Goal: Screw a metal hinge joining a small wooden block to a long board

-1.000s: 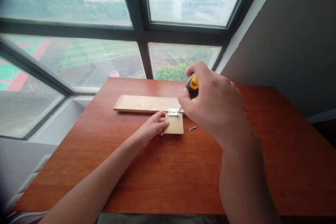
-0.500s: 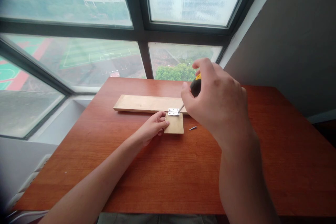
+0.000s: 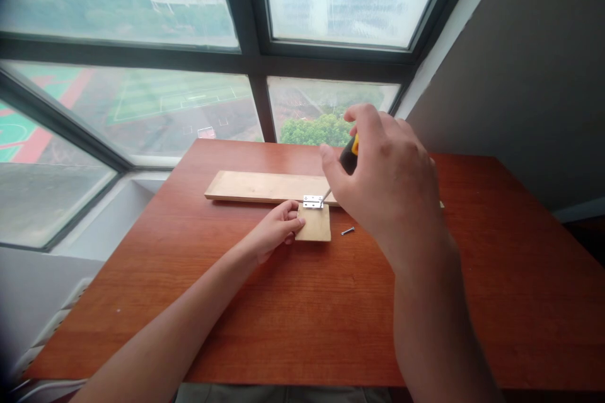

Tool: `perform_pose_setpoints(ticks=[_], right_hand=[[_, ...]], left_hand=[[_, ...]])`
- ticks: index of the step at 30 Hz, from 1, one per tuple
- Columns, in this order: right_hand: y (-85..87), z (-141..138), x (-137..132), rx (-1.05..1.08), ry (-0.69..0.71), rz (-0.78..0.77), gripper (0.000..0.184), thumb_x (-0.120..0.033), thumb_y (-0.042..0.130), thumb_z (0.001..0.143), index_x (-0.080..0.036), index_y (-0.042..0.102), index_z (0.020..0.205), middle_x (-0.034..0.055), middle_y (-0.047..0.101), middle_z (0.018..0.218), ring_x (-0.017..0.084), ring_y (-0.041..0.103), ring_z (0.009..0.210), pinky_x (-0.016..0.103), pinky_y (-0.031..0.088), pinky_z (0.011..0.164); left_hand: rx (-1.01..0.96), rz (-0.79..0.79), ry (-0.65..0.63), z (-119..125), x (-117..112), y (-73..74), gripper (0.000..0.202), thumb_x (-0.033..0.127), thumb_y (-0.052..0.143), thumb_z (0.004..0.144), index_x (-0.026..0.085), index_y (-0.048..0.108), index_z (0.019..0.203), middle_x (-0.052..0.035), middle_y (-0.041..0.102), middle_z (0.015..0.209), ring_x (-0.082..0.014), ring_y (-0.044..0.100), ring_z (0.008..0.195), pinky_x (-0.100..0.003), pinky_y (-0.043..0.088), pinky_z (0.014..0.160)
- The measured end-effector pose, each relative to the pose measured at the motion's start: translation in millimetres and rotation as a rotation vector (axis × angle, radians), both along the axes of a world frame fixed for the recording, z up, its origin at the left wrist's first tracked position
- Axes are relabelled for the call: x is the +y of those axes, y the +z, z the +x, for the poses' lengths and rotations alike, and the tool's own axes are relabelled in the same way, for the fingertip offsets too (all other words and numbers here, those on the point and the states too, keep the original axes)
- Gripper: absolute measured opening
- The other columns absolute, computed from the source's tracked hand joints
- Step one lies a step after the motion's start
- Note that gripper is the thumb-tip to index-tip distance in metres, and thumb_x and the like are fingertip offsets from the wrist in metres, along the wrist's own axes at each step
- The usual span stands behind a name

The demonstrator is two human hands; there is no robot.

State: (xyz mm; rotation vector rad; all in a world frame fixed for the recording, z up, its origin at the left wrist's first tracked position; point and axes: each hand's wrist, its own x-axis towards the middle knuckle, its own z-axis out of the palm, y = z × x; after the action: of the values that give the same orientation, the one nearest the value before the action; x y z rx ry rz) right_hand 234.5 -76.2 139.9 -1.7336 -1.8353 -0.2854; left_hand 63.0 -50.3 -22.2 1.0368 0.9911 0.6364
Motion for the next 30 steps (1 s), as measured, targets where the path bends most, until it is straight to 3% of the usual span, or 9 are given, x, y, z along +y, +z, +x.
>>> perform_pose_setpoints(ticks=[3,7,13,17,21,25,30], right_hand=[[-2.8,0.8,2.8,-0.010,-0.081,0.000,0.037,-0.044,0.058,0.087,-0.026,0.057,0.119,0.0104,0.070,0.102,0.036,0.066,0.089,0.052,0.049,0.074],[-3.1,0.2,4.9,0.036,-0.014,0.026,0.038,-0.030,0.058,0.085,-0.026,0.055,0.123,0.0088,0.070,0.104,0.031,0.066,0.084,0.050,0.050,0.077],[-4.2,-3.0,9.1,0.084,0.140,0.090,0.035,-0.023,0.060,0.082,-0.026,0.057,0.116,0.0089,0.066,0.111,0.029,0.064,0.094,0.046,0.051,0.082],[-5.9,-2.3,10.4,0.087,0.174,0.099,0.033,-0.025,0.063,0.082,-0.026,0.060,0.115,0.0072,0.067,0.107,0.027,0.065,0.091,0.046,0.052,0.083],[-5.1,-1.7,8.9,0.112,0.202,0.104,0.043,-0.015,0.056,0.081,-0.024,0.058,0.123,0.0081,0.067,0.114,0.027,0.064,0.099,0.044,0.051,0.086],[-5.5,-1.8,10.4,0.075,0.205,0.118,0.034,-0.019,0.058,0.082,-0.022,0.061,0.116,0.0095,0.068,0.109,0.028,0.063,0.100,0.046,0.050,0.089],[-3.8,-2.9,8.6,0.053,0.200,0.087,0.037,-0.018,0.054,0.086,-0.029,0.058,0.121,0.0078,0.066,0.115,0.029,0.062,0.106,0.049,0.050,0.093]], left_hand=[[0.007,0.000,0.001,-0.2,-0.1,-0.1,0.018,0.014,0.057,0.084,0.016,0.050,0.100,0.0011,0.057,0.074,-0.0063,0.047,0.055,-0.015,0.034,0.044],[0.001,-0.005,0.005,-0.2,-0.3,1.2,0.018,0.014,0.057,0.084,0.016,0.050,0.100,0.0014,0.057,0.074,-0.0059,0.046,0.053,-0.015,0.033,0.044],[-0.001,0.001,0.009,0.5,-0.7,2.4,0.017,0.013,0.057,0.082,0.016,0.050,0.098,0.0027,0.055,0.070,-0.0061,0.046,0.052,-0.016,0.033,0.043],[-0.002,0.006,0.014,0.6,-0.9,2.4,0.017,0.014,0.057,0.082,0.017,0.050,0.097,0.0023,0.056,0.071,-0.0061,0.047,0.052,-0.016,0.034,0.044],[-0.004,0.007,0.018,0.7,-1.0,1.8,0.017,0.015,0.058,0.082,0.016,0.050,0.097,0.0019,0.057,0.071,-0.0060,0.047,0.053,-0.016,0.034,0.044],[-0.008,0.004,0.017,1.0,-1.1,1.6,0.017,0.014,0.057,0.082,0.016,0.049,0.098,0.0020,0.057,0.072,-0.0060,0.047,0.053,-0.015,0.033,0.043],[-0.004,0.005,0.016,1.2,-0.9,2.6,0.017,0.014,0.057,0.082,0.016,0.050,0.097,0.0019,0.057,0.072,-0.0061,0.047,0.053,-0.016,0.034,0.044]])
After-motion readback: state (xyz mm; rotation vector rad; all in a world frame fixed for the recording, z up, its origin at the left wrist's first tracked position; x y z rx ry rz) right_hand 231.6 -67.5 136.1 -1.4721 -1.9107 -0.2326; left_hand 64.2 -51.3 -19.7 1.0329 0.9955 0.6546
